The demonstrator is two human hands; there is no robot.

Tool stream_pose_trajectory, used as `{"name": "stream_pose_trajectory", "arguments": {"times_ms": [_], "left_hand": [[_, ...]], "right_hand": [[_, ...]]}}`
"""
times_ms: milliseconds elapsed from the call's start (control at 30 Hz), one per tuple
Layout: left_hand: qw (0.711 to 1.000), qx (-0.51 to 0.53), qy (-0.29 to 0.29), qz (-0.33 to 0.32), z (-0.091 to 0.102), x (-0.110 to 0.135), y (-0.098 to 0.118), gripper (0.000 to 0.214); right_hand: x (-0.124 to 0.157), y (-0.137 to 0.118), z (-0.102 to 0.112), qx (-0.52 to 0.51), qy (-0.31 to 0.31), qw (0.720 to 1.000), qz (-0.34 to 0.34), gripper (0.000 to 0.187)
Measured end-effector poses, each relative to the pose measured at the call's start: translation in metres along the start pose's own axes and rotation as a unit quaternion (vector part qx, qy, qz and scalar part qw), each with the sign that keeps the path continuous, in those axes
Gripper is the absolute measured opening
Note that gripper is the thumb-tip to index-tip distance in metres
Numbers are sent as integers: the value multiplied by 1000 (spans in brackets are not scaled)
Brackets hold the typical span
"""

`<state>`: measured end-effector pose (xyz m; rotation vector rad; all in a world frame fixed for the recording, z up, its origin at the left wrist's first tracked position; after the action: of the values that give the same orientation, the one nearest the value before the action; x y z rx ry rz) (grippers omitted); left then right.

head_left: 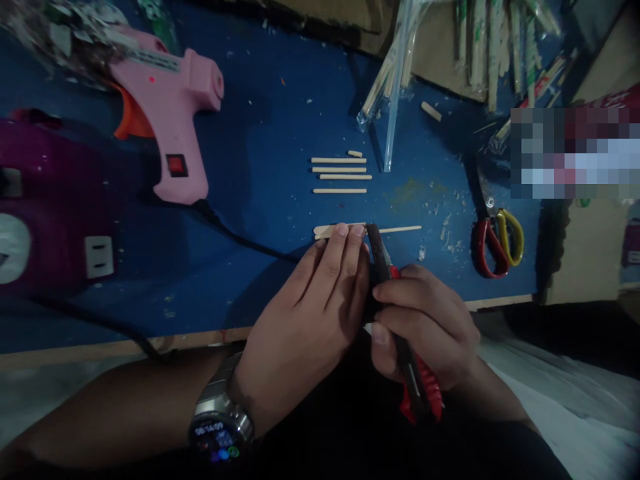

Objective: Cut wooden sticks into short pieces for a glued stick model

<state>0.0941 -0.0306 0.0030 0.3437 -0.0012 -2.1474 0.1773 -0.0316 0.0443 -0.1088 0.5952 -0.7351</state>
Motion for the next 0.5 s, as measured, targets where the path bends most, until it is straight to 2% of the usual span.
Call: {"name": "stream_pose_trajectory", "arguments": {"times_ms": [100,267,500], "left_hand": [[1000,11,-3,5,-1,0,-1,58],[1000,17,-7,7,-2,1,-2,59],[1000,13,-1,6,0,0,-1,58]], "right_hand": [[2,4,9,-7,24,999,-21,12],[-2,7,10,-12,48,999,-9,12],[-2,4,2,-5,10,1000,3,16]]}}
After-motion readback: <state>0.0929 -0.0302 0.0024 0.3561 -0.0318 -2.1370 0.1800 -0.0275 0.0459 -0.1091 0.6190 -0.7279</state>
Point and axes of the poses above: each hand's wrist, its own x-axis away from the middle knuckle, its own z-axis out of the back of the hand, y = z × x, the point moved 10 cm from there along -x, towards the middle knuckle, and after that the axes turned 9 degrees about z, right-handed, at the moved point
